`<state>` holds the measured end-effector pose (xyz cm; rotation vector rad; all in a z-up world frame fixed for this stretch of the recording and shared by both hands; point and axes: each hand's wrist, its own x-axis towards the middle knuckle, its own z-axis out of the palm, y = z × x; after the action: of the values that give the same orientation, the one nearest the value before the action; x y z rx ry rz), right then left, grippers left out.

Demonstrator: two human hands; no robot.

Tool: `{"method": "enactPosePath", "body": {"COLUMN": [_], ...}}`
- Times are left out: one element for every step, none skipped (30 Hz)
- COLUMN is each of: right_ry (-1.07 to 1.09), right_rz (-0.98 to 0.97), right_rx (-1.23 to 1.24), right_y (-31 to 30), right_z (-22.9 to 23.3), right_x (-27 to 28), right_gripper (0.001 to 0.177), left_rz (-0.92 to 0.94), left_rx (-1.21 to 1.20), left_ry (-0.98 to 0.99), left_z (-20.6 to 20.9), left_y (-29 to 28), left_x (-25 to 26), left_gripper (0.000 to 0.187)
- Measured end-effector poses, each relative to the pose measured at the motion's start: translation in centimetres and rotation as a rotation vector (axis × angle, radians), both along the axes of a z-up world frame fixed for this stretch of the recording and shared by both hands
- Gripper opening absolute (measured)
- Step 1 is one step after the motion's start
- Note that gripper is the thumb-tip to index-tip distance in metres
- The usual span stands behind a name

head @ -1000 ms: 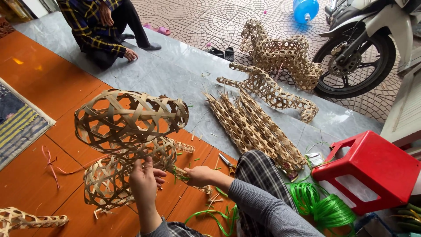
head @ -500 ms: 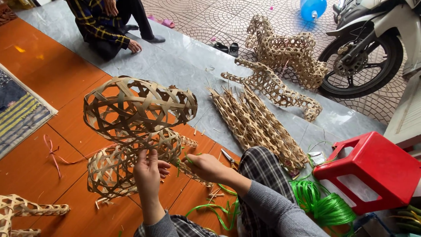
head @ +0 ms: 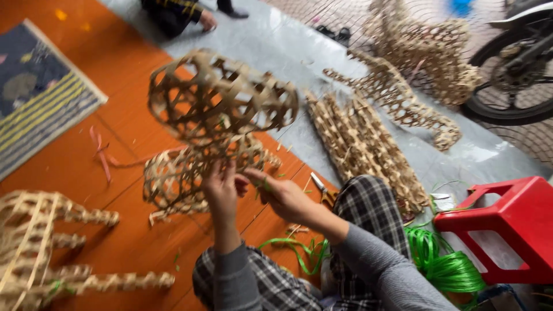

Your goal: Tying green plastic strips to a bamboo giraffe frame to secure the structure

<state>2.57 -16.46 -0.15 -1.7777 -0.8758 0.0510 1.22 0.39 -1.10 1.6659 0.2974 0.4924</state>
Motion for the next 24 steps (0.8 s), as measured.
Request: {"method": "enactPosePath", "body": {"right_ry": [0.020,0.054,0.080,0.092,0.084,0.075,0.070,0.067,0.063,0.058,0.101,0.143,0.137,0.164,0.194,0.190,0.212,0.234,0.235,0.240,0.246,0.247,0.255,0.264], "right_rz": [0.027,0.009,-0.012,0.013,0.000,-0.013,0.000,-0.011,-0.027,-0.019,-0.039,-0.060,-0.057,-0.045,-0.036,-0.038,-0.046,-0.053,-0.066,-0.070,-0.080,-0.101,-0.095,-0.089], "right_rx": [-0.001,-0.020,-0.041,-0.043,-0.062,-0.081,-0.082,-0.114,-0.145,-0.145,-0.145,-0.144,-0.143,-0.193,-0.241,-0.239,-0.280,-0.321,-0.319,-0.371,-0.423,-0.421,-0.450,-0.478], "right_y": [0.0,0.0,-0.1,0.2,0.4,0.5,0.8,1.1,1.3,1.7,2.0,2.2,2.6,3.0,3.3,3.7,4.0,4.2,4.4,4.6,4.5,4.6,4.8,4.9], "right_z": [0.4,0.8,1.3,1.3,1.3,1.4,1.4,1.5,1.7,1.3,0.9,0.6,1.1,1.6,2.0,2.4,2.7,2.9,2.6,2.3,2.0,2.5,2.9,3.4], "right_x": [-0.3,-0.4,-0.2,-0.3,-0.2,-0.1,-0.2,-0.2,-0.2,0.0,0.3,0.6,0.5,0.4,0.2,0.1,-0.1,-0.3,-0.1,0.0,0.2,0.1,0.0,0.0], "right_gripper": [0.054,0.057,0.061,0.061,0.060,0.059,0.059,0.059,0.060,0.060,0.060,0.060,0.060,0.060,0.061,0.061,0.062,0.062,0.062,0.063,0.065,0.065,0.065,0.065], "left_rz": [0.027,0.014,-0.001,0.024,0.015,0.007,0.020,0.014,0.004,0.013,0.008,0.004,0.007,0.015,0.020,0.019,0.026,0.033,0.020,0.034,0.040,0.020,0.047,0.074], "left_rx": [-0.001,-0.034,-0.068,-0.069,-0.062,-0.054,-0.055,-0.052,-0.048,-0.048,-0.034,-0.021,-0.020,-0.013,-0.005,-0.004,0.019,0.042,0.042,0.065,0.085,0.084,0.133,0.181], "left_ry": [0.020,0.019,0.010,0.021,0.012,0.003,-0.003,-0.006,-0.008,-0.013,-0.002,0.008,0.002,-0.004,-0.008,-0.012,-0.015,-0.017,-0.019,-0.026,-0.035,-0.039,-0.035,-0.032], "left_z": [-0.3,-0.6,-0.7,-0.3,0.0,0.5,0.9,1.3,1.8,1.3,0.9,0.5,-0.1,-0.7,-1.3,-0.8,-0.3,0.2,-0.3,-0.9,-1.4,-1.0,-0.6,-0.2], "left_y": [0.0,-0.1,-0.1,-0.1,-0.2,-0.4,-0.4,-0.4,-0.5,-0.3,-0.1,0.1,0.2,0.4,0.5,0.5,0.5,0.5,0.9,1.3,1.4,1.4,1.4,1.3], "left_x": [-0.2,-0.3,0.1,-0.5,-0.6,-0.6,-0.8,-0.9,-0.9,-0.9,-0.8,-0.6,-0.4,-0.1,0.1,0.0,-0.2,-0.4,-0.3,-0.1,0.3,0.1,0.0,0.0], "left_gripper": [0.026,0.029,0.032,0.032,0.031,0.030,0.030,0.032,0.033,0.033,0.035,0.036,0.036,0.036,0.036,0.036,0.035,0.035,0.035,0.031,0.028,0.028,0.026,0.025]}}
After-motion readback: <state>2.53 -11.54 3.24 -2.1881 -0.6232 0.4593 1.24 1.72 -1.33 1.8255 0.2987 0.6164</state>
